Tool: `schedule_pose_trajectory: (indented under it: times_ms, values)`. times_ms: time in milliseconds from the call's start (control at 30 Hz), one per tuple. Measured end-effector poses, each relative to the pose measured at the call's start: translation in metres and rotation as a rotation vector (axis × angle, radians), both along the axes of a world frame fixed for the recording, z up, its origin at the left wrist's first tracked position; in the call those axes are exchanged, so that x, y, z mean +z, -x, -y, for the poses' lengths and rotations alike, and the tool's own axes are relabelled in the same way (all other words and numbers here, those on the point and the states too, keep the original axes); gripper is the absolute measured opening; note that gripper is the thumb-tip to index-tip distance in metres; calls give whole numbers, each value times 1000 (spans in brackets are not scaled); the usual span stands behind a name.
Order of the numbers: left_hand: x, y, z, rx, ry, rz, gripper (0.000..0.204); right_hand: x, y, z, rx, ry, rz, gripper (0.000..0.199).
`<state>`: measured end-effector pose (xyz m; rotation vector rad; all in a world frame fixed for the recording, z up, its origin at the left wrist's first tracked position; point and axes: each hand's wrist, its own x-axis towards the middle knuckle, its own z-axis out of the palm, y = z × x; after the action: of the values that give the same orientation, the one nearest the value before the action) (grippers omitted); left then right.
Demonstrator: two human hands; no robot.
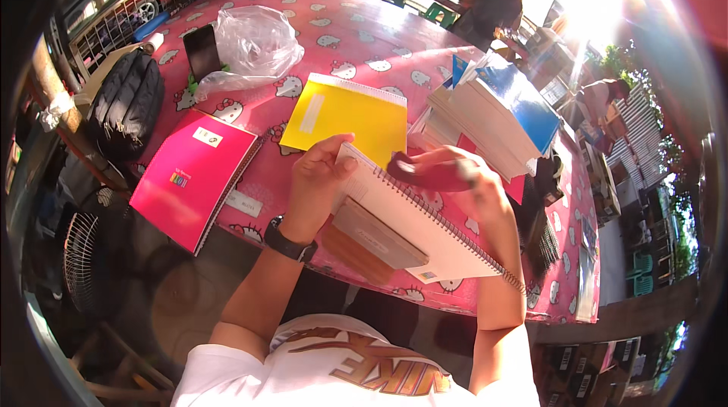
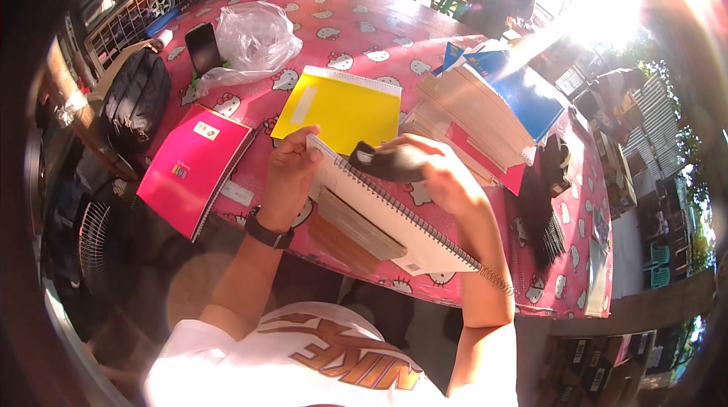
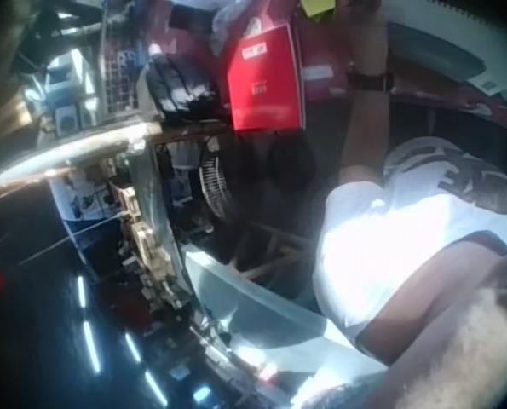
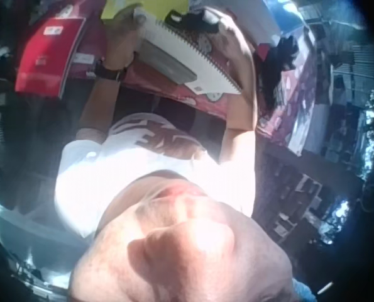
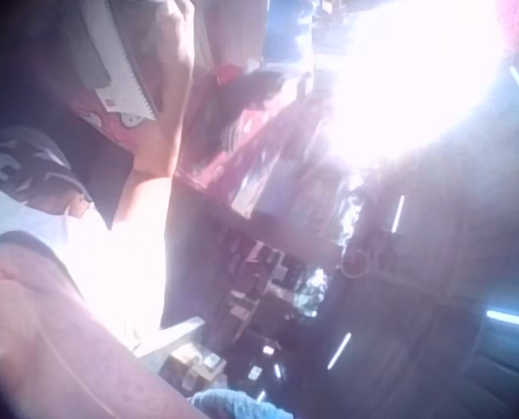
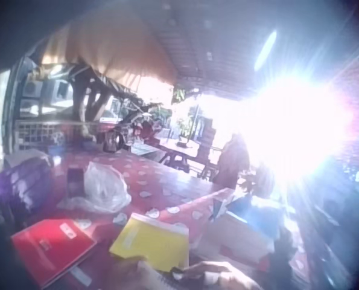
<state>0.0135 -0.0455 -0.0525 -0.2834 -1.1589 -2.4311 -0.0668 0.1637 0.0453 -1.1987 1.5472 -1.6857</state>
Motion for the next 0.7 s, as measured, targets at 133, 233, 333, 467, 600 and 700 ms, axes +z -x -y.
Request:
schedule_pose_trajectory:
  times_ms: [133, 233, 333, 467, 600, 700]
  values:
    - [-8, 1, 2, 14, -75, -4, 35, 11, -2, 17, -314, -641, -334, 63]
    - [-6, 0, 2, -4, -111, -8, 35, 9, -7, 20, -53, 72, 128, 51]
    - [-7, 1, 3, 9, -137, -36, 33, 6, 5, 26, -337, -511, -315, 59]
    - [-4, -3, 1, 6, -118, -34, 31, 4, 6, 25, -87, -218, -186, 62]
    - [-7, 2, 0, -1, -103, -48, 31, 1, 11, 20, -139, -238, 7, 62]
    - [-13, -4, 12, 52, -53, 3, 33, -3, 1, 40, -170, -356, -248, 59]
